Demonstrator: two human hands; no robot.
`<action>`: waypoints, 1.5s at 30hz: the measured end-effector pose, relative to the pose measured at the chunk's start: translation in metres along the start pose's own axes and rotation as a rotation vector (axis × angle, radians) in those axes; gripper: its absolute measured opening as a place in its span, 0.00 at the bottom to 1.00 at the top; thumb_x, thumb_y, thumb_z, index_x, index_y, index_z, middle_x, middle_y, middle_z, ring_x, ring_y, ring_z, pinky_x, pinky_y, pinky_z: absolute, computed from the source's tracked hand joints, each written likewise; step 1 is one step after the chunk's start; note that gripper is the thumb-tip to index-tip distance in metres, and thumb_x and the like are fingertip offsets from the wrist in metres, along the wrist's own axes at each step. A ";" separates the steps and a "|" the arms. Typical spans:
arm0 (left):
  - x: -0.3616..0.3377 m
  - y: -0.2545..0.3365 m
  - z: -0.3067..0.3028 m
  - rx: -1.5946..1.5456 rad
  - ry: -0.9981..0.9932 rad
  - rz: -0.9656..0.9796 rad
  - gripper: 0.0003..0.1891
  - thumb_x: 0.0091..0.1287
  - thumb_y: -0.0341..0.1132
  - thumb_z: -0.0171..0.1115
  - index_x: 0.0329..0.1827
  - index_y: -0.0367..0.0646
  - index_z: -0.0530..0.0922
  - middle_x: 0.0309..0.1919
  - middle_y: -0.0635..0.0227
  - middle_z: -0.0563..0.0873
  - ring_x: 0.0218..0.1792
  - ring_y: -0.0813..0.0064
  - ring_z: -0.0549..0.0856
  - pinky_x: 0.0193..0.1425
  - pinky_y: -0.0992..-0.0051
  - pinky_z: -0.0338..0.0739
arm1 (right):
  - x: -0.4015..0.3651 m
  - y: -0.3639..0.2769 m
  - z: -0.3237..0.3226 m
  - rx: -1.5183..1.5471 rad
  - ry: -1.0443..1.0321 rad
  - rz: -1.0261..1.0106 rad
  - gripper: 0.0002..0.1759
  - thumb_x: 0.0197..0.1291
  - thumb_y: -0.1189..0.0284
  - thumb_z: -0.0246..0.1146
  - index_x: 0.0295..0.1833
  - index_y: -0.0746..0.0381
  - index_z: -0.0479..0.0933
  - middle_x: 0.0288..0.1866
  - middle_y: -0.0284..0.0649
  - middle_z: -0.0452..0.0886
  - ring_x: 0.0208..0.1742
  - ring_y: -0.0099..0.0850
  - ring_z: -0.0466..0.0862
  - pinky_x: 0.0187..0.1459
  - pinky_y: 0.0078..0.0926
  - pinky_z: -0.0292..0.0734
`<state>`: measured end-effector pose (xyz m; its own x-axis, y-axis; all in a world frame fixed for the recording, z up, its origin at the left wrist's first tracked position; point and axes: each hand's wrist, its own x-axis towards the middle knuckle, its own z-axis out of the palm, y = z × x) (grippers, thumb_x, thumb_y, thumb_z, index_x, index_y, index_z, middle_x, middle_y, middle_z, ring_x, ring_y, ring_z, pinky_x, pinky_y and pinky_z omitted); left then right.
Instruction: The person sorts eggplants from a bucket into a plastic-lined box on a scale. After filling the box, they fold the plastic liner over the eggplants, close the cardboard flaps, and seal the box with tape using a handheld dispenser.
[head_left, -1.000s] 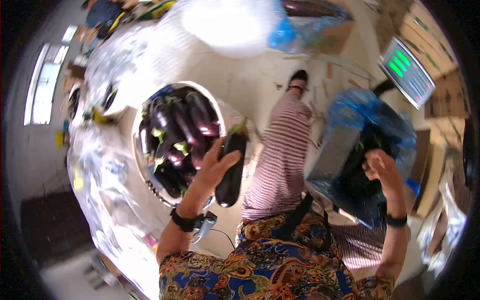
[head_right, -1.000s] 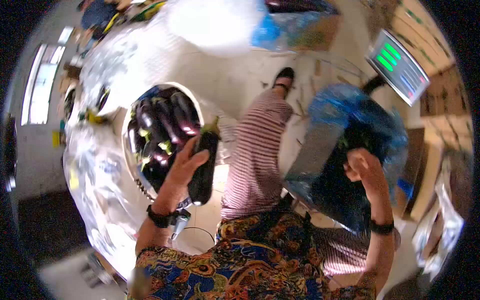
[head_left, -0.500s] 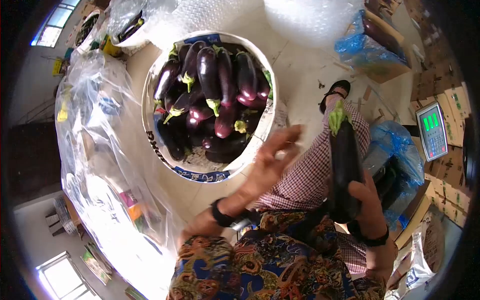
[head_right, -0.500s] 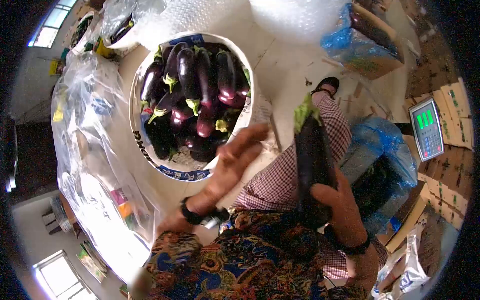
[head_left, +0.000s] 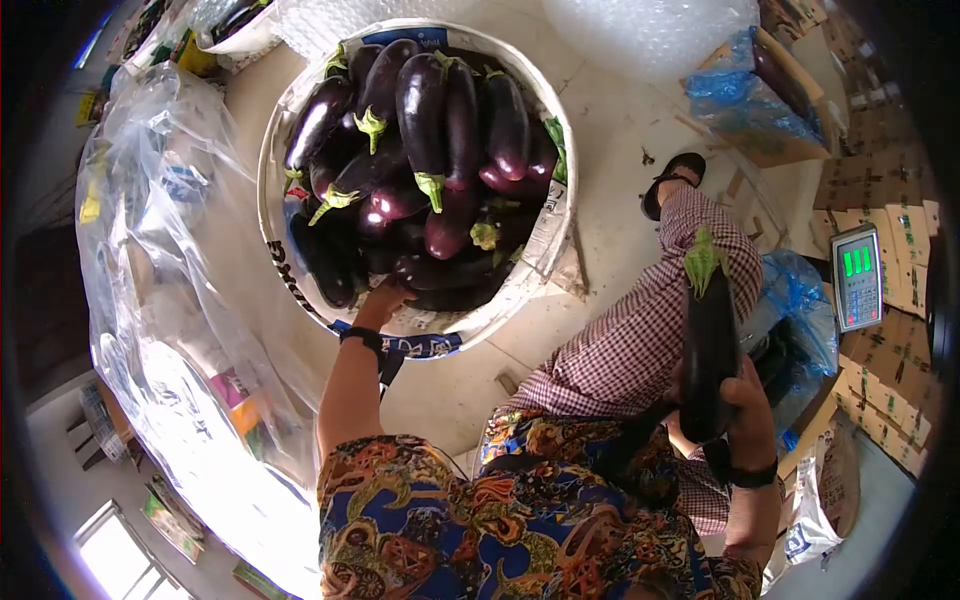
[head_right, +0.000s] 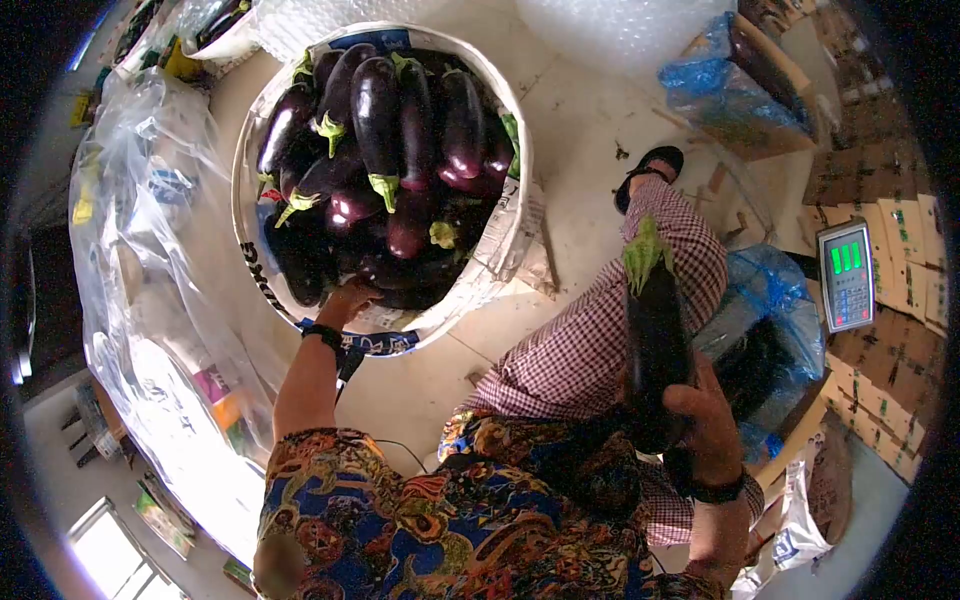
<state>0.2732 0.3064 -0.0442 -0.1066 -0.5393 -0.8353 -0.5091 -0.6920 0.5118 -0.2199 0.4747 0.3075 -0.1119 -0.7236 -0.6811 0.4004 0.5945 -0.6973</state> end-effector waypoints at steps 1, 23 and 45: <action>0.001 0.002 0.001 -0.099 0.040 -0.153 0.25 0.55 0.31 0.69 0.59 0.43 0.78 0.57 0.59 0.81 0.55 0.65 0.80 0.60 0.68 0.75 | 0.001 -0.001 -0.001 -0.001 -0.001 0.002 0.35 0.50 0.58 0.64 0.60 0.67 0.67 0.41 0.51 0.80 0.34 0.39 0.85 0.27 0.34 0.85; -0.111 0.093 0.072 0.575 0.836 0.586 0.29 0.49 0.29 0.74 0.58 0.41 0.76 0.52 0.56 0.83 0.52 0.60 0.82 0.58 0.62 0.76 | 0.019 -0.005 0.010 0.024 -0.117 0.046 0.40 0.47 0.58 0.69 0.62 0.67 0.65 0.44 0.52 0.82 0.33 0.42 0.88 0.35 0.40 0.88; -0.118 0.165 0.025 0.085 0.360 0.373 0.36 0.62 0.46 0.66 0.70 0.38 0.67 0.59 0.52 0.77 0.55 0.57 0.79 0.59 0.60 0.75 | -0.036 0.012 -0.066 0.128 -0.145 -0.096 0.43 0.54 0.62 0.71 0.72 0.65 0.62 0.60 0.38 0.78 0.59 0.26 0.77 0.62 0.24 0.71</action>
<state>0.1803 0.2681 0.1332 -0.0014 -0.8829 -0.4696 -0.5615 -0.3878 0.7309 -0.2715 0.5312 0.3087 -0.0262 -0.8231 -0.5673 0.5071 0.4781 -0.7171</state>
